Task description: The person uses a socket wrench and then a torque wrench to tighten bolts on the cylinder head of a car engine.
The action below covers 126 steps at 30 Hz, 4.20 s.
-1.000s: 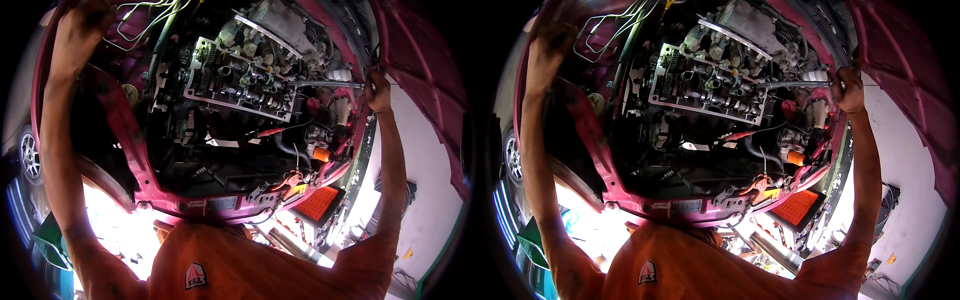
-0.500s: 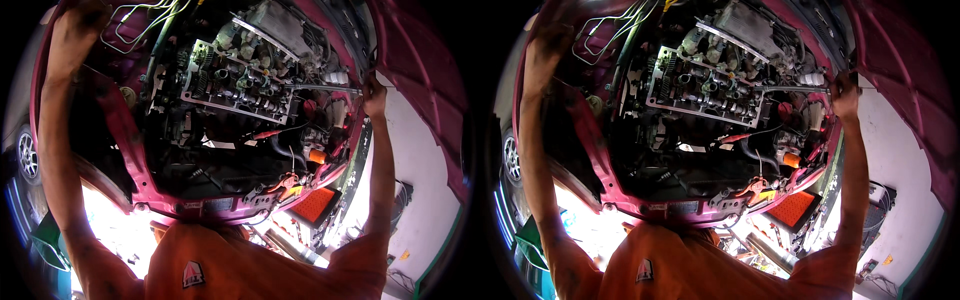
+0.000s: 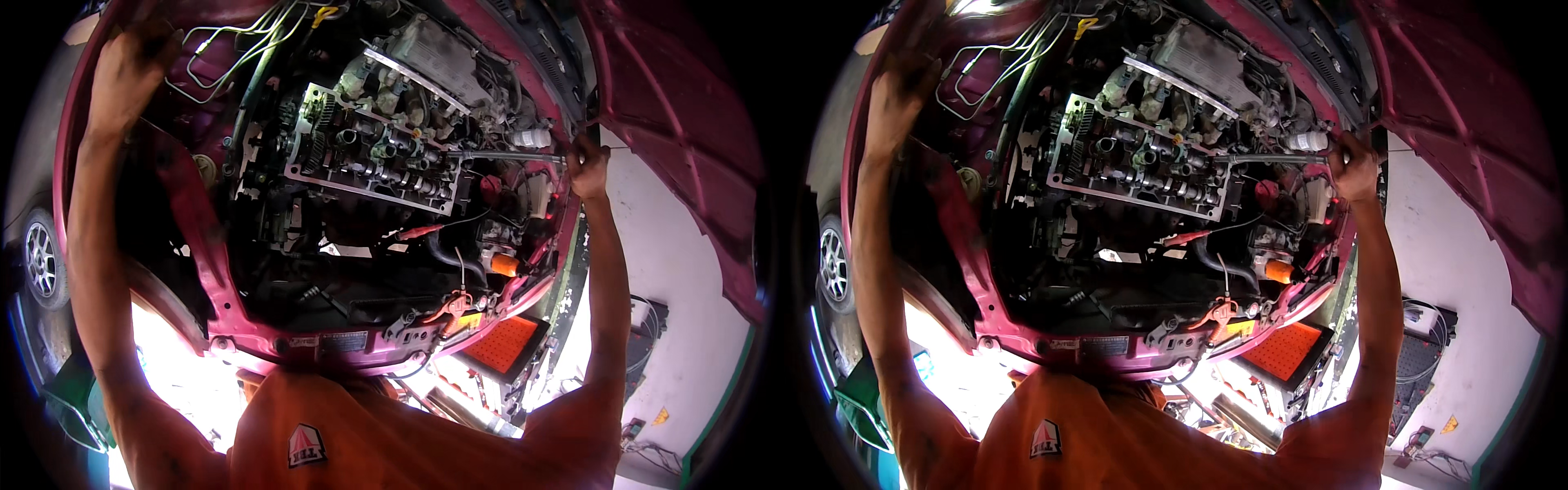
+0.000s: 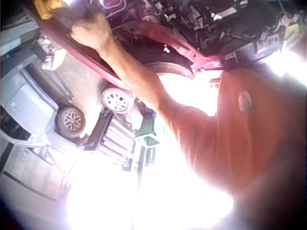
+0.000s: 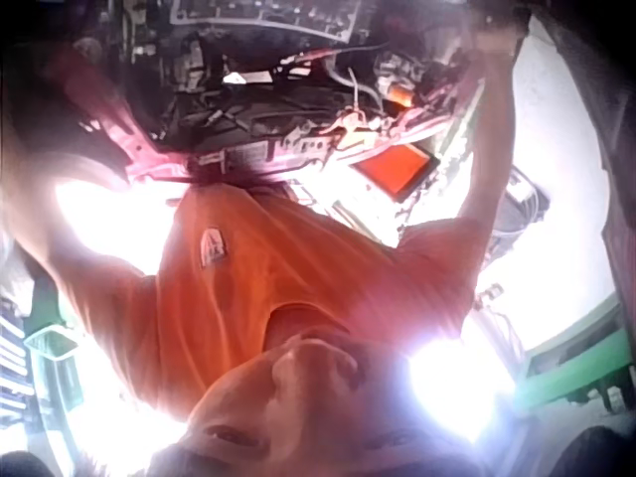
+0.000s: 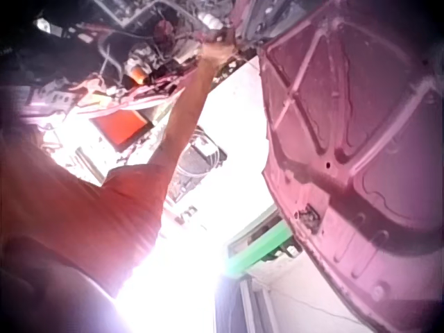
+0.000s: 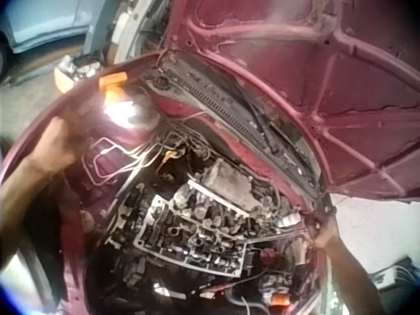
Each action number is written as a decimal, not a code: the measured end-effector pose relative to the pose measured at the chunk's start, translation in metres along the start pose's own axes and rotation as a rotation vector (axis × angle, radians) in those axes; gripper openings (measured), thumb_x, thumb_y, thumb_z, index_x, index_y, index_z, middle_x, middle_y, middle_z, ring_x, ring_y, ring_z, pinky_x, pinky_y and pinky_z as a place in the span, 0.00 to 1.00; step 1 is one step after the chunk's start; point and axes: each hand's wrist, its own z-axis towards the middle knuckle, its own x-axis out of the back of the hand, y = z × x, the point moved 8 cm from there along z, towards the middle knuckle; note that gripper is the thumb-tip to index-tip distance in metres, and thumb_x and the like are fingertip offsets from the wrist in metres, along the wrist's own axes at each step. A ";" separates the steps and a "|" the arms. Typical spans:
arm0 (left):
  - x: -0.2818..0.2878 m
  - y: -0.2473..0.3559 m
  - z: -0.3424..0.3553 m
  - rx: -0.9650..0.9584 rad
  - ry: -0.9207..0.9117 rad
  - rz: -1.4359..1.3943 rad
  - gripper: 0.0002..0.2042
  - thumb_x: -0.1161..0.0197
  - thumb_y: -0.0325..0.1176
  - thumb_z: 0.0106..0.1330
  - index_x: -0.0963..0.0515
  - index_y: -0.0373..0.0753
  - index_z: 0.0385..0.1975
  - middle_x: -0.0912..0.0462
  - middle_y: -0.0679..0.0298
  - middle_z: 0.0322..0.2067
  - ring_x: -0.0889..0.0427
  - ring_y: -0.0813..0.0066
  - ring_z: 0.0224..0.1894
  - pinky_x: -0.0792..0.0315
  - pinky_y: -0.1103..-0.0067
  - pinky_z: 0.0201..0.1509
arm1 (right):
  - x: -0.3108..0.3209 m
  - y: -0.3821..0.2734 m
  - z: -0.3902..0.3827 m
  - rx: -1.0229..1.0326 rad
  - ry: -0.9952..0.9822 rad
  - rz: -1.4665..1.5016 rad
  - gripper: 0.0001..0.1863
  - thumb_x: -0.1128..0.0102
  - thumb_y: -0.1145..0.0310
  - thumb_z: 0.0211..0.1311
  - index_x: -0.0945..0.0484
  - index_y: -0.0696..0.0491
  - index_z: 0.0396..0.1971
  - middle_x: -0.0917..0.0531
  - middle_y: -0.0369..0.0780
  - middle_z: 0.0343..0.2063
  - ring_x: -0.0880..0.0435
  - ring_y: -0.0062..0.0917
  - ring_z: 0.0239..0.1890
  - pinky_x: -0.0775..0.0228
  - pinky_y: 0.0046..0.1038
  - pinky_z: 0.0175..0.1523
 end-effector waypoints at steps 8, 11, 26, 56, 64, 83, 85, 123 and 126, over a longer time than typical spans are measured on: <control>0.005 0.006 0.004 -0.043 0.080 0.053 0.09 0.38 0.34 0.59 0.21 0.33 0.30 0.21 0.48 0.26 0.19 0.51 0.31 0.29 0.68 0.35 | 0.041 -0.023 0.016 0.107 -0.047 -0.037 0.06 0.41 0.75 0.46 0.30 0.53 0.22 0.25 0.42 0.18 0.25 0.40 0.22 0.41 0.38 0.37; 0.004 0.002 0.000 -0.027 0.067 0.052 0.10 0.38 0.34 0.60 0.21 0.32 0.32 0.20 0.49 0.28 0.19 0.54 0.32 0.29 0.69 0.37 | 0.035 -0.010 0.010 0.028 -0.089 -0.041 0.05 0.41 0.75 0.45 0.29 0.52 0.22 0.26 0.41 0.18 0.26 0.39 0.22 0.45 0.38 0.40; -0.002 -0.005 0.003 0.039 -0.041 0.074 0.11 0.37 0.34 0.62 0.21 0.31 0.34 0.20 0.52 0.27 0.19 0.61 0.33 0.29 0.73 0.39 | 0.042 -0.015 0.007 -0.018 -0.067 0.043 0.05 0.43 0.80 0.45 0.30 0.56 0.23 0.27 0.44 0.19 0.29 0.39 0.24 0.38 0.36 0.32; 0.006 0.012 0.000 0.032 -0.024 0.062 0.10 0.39 0.35 0.62 0.21 0.33 0.33 0.21 0.52 0.26 0.22 0.59 0.31 0.31 0.70 0.37 | 0.002 0.021 -0.028 -0.364 -0.051 0.117 0.03 0.44 0.77 0.50 0.29 0.58 0.25 0.26 0.45 0.18 0.26 0.35 0.21 0.34 0.32 0.30; 0.011 0.010 -0.001 -0.004 0.092 0.059 0.06 0.38 0.28 0.59 0.21 0.32 0.31 0.19 0.55 0.29 0.20 0.60 0.34 0.29 0.72 0.40 | 0.009 -0.017 -0.025 0.086 -0.079 0.120 0.03 0.45 0.78 0.52 0.28 0.59 0.26 0.22 0.49 0.27 0.22 0.46 0.28 0.32 0.39 0.33; -0.291 0.479 0.003 -0.161 -0.113 -0.770 0.09 0.40 0.35 0.51 0.22 0.38 0.30 0.19 0.58 0.25 0.25 0.60 0.45 0.39 0.59 0.54 | 0.039 -0.025 -0.185 -0.661 -0.719 0.752 0.34 0.62 0.42 0.70 0.21 0.61 0.38 0.19 0.41 0.23 0.24 0.25 0.24 0.30 0.28 0.38; -0.311 0.478 0.000 -0.083 -0.122 -0.782 0.09 0.41 0.35 0.51 0.21 0.38 0.29 0.19 0.57 0.25 0.23 0.60 0.41 0.38 0.56 0.52 | 0.035 -0.090 -0.123 -0.470 -0.832 1.041 0.32 0.46 0.50 0.66 0.31 0.64 0.55 0.15 0.43 0.32 0.18 0.22 0.28 0.26 0.25 0.38; -0.293 0.490 0.010 -0.144 -0.327 -1.034 0.06 0.38 0.36 0.47 0.19 0.42 0.21 0.19 0.53 0.28 0.24 0.55 0.44 0.41 0.59 0.54 | 0.039 0.043 -0.022 -0.534 -0.725 -0.071 0.24 0.57 0.51 0.70 0.21 0.56 0.32 0.19 0.47 0.23 0.21 0.44 0.27 0.30 0.41 0.38; -0.316 0.486 0.015 -0.103 -0.232 -0.961 0.08 0.37 0.40 0.49 0.16 0.48 0.27 0.20 0.58 0.26 0.26 0.60 0.45 0.43 0.59 0.51 | 0.038 -0.007 -0.068 -0.545 -0.998 0.276 0.28 0.58 0.50 0.70 0.19 0.58 0.25 0.19 0.49 0.17 0.17 0.38 0.23 0.25 0.35 0.37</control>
